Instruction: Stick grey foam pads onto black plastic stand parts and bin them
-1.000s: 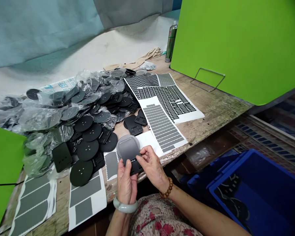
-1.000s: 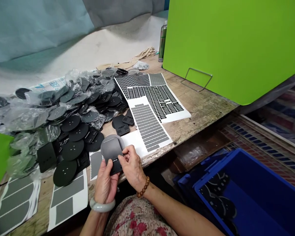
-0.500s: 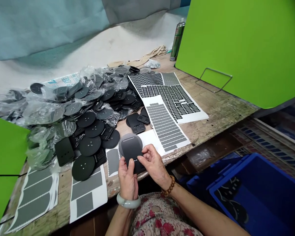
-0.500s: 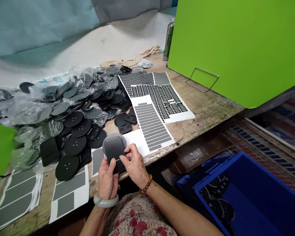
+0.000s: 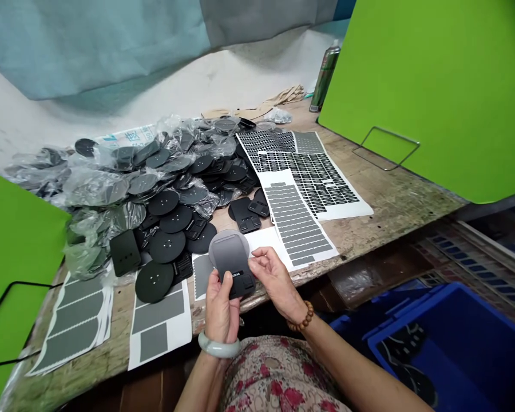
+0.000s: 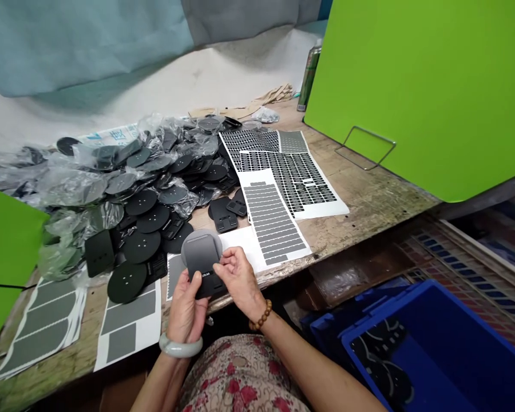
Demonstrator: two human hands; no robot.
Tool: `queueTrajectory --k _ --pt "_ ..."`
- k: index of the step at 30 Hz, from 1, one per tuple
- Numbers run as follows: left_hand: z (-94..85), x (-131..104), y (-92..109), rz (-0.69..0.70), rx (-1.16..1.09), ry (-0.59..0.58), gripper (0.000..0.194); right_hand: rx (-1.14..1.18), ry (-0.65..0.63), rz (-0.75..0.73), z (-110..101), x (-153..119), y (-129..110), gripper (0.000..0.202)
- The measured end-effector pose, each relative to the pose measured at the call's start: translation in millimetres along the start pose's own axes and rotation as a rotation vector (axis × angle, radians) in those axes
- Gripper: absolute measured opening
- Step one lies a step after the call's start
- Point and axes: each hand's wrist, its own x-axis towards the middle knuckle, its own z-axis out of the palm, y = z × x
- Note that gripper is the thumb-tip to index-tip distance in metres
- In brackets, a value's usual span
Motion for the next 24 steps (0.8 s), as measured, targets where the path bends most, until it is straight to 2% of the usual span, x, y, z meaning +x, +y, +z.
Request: queueTrajectory --k 4,8,14,19,24 --pt "-3.0 3 8 0.0 -0.074 -0.036 0.028 0.114 -0.038 0.097 -8 -3 -6 0.03" --pt "-4.9 3 10 -0.016 -0.103 -0.029 0.024 0.082 -0.073 0.132 -9 -8 -7 0.033" --pt "-3.1 -5 11 -0.034 -0.103 -0.061 0.028 -0.044 -0.207 0.059 2 -12 -4 0.032" --pt "-2.8 -6 13 -0.008 -0.035 -0.057 0.037 -0.079 -0.158 -0.03 10 -17 -5 0.022" --pt "0.8 -4 13 0.026 0.038 -0.144 0.041 -0.169 -0.097 -0.144 8 -20 -4 0.018"
